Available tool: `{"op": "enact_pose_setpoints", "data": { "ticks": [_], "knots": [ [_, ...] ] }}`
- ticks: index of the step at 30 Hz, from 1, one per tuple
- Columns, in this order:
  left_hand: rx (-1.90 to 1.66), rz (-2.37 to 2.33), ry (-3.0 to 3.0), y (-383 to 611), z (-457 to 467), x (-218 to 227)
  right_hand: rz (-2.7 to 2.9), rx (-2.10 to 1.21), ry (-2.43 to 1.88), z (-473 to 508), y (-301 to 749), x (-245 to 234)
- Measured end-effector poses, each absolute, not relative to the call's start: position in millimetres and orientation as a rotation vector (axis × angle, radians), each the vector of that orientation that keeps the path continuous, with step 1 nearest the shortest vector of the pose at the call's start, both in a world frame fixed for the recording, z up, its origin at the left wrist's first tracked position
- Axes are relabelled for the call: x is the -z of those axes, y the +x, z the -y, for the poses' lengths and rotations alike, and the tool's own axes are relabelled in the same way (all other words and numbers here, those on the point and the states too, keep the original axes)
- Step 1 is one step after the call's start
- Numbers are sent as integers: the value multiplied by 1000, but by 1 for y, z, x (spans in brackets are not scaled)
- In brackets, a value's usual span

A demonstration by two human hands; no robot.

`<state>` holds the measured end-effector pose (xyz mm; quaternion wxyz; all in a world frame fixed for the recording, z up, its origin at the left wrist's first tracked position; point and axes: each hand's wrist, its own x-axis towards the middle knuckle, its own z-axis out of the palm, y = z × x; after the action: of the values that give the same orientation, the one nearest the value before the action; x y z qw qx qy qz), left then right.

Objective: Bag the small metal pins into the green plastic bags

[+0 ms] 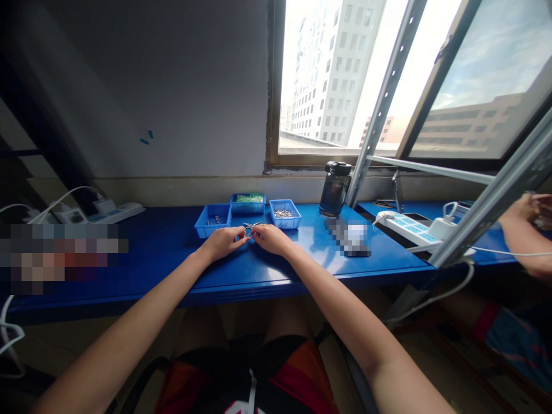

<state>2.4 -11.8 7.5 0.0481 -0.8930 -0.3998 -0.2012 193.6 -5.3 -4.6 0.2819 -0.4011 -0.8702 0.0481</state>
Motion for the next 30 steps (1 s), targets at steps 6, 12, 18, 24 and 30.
{"op": "enact_pose_setpoints", "data": {
  "ticks": [6, 12, 18, 24, 30],
  "knots": [
    [559, 1274, -2714, 2, 8, -4, 2349, -152, -1006, 9, 193, 2],
    [551, 1259, -2723, 1, 7, -4, 2388, -135, -977, 14, 192, 0],
    [543, 1333, -2673, 1, 9, -5, 2384, -154, -995, 10, 195, -2],
    [556, 1364, -2627, 0, 10, -4, 2308, -118, -1203, 5, 202, -2],
    [549, 1429, -2612, 0, 10, -4, 2330, -159, -1172, 7, 204, -3]
  ]
}}
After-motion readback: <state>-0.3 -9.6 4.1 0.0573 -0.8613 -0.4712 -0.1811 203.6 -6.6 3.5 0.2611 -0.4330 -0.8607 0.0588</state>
